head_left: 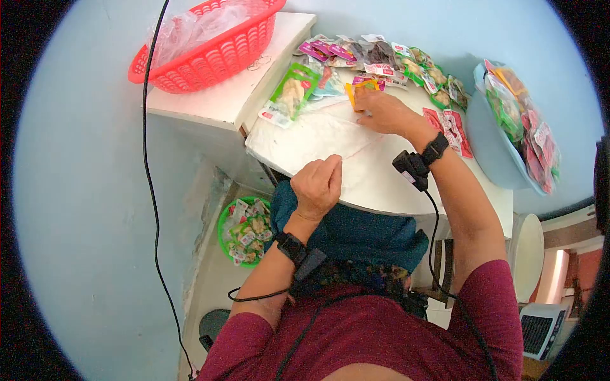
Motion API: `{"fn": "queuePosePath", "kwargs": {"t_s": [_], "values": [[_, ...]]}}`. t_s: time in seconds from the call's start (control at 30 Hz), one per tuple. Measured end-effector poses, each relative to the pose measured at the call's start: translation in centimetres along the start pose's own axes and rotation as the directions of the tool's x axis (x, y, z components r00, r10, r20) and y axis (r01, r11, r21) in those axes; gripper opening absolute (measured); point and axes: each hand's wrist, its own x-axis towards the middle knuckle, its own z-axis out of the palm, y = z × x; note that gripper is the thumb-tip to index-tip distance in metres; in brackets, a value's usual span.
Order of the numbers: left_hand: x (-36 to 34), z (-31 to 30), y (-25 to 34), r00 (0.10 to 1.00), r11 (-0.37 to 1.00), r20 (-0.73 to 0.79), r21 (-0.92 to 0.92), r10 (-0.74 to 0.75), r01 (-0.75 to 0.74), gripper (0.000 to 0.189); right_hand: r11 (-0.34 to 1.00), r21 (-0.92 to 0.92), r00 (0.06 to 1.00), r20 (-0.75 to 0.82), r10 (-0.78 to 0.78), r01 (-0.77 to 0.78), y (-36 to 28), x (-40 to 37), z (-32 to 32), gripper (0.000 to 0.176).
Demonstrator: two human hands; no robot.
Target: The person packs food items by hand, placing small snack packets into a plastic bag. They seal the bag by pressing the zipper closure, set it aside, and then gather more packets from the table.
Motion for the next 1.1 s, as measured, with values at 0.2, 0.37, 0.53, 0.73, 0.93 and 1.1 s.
{"fn": "queuePosePath", "kwargs": {"t_s": [0.2, 0.37, 0.53, 0.73, 0.93, 1.1], "values": [[0.1, -0.1, 0.1, 1.000, 1.000, -0.003, 0.013, 0.007, -0.007, 0.014, 0.997, 0.012, 0.995, 0.069, 0.079, -0.080, 0.9, -1.5, -0.3, 0.014], [0.1, 0.0, 0.2, 1.000, 1.000, -0.006, 0.006, -0.004, 0.004, 0.013, 0.999, 0.015, 0.999, -0.021, 0.037, -0.036, 1.2, -2.3, 0.0, 0.014], [0.1, 0.0, 0.2, 1.000, 1.000, -0.022, -0.001, -0.003, 0.003, 0.012, 0.981, -0.107, 0.956, 0.229, 0.181, -0.160, 1.1, -0.3, -3.2, 0.022], [0.1, 0.1, 0.1, 1.000, 1.000, -0.016, -0.002, -0.004, 0.004, 0.011, 1.000, 0.031, 0.958, -0.288, 0.005, 0.004, -1.6, 3.2, -1.9, 0.022], [0.0, -0.1, 0.1, 1.000, 1.000, 0.018, 0.002, -0.014, 0.014, 0.011, 0.995, 0.061, 0.997, -0.009, -0.078, 0.079, -3.6, 10.7, 1.7, 0.023], [-0.1, 0.0, -0.4, 1.000, 1.000, 0.013, 0.011, -0.001, 0.001, 0.011, 0.978, -0.207, 0.986, 0.169, 0.007, 0.028, -7.2, 12.3, 1.8, 0.034]]}}
